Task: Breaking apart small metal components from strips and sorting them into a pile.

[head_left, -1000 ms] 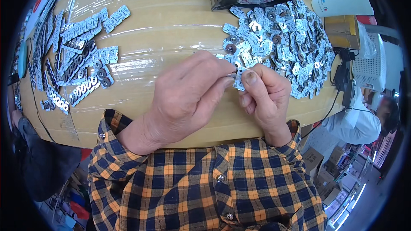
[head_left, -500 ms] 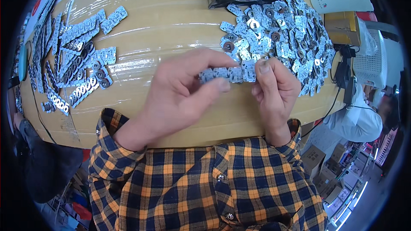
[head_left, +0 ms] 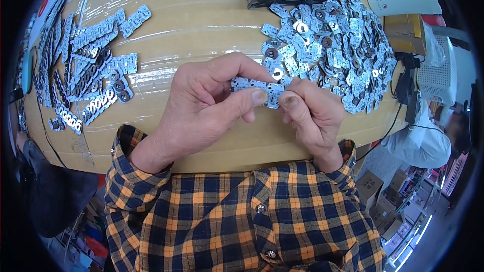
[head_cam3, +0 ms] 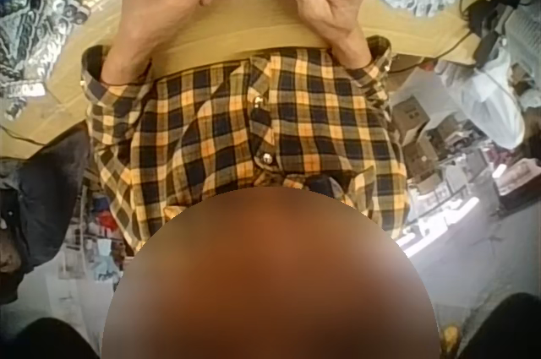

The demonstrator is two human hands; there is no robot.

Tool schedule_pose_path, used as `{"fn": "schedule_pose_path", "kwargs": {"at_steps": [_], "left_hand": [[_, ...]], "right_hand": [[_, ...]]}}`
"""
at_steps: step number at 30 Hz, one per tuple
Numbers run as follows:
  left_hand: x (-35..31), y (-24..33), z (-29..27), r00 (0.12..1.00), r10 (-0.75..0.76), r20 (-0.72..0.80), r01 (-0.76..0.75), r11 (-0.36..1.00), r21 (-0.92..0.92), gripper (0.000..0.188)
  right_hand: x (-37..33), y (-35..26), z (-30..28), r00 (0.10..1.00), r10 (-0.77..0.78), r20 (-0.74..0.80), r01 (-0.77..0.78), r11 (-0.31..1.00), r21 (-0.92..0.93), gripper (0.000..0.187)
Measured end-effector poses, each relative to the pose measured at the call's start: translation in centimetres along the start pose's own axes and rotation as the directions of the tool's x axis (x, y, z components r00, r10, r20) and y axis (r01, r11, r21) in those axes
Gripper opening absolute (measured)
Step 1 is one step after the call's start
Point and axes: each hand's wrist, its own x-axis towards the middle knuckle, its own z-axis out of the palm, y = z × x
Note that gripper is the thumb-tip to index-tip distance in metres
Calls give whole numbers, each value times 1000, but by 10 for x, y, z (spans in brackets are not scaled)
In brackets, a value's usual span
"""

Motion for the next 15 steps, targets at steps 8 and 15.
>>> {"fn": "schedule_pose_path", "kwargs": {"at_steps": [8, 15], "left_hand": [[0, 5, -2, 979, -193, 72, 203, 964, -171, 13], [5, 3, 4, 958, -253, 133, 285, 822, -493, 10]], "right_hand": [[1, -10, -4, 925, 355, 138, -381, 870, 314, 24], [3, -9, -1, 848, 432, 307, -488, 410, 771, 33]]}}
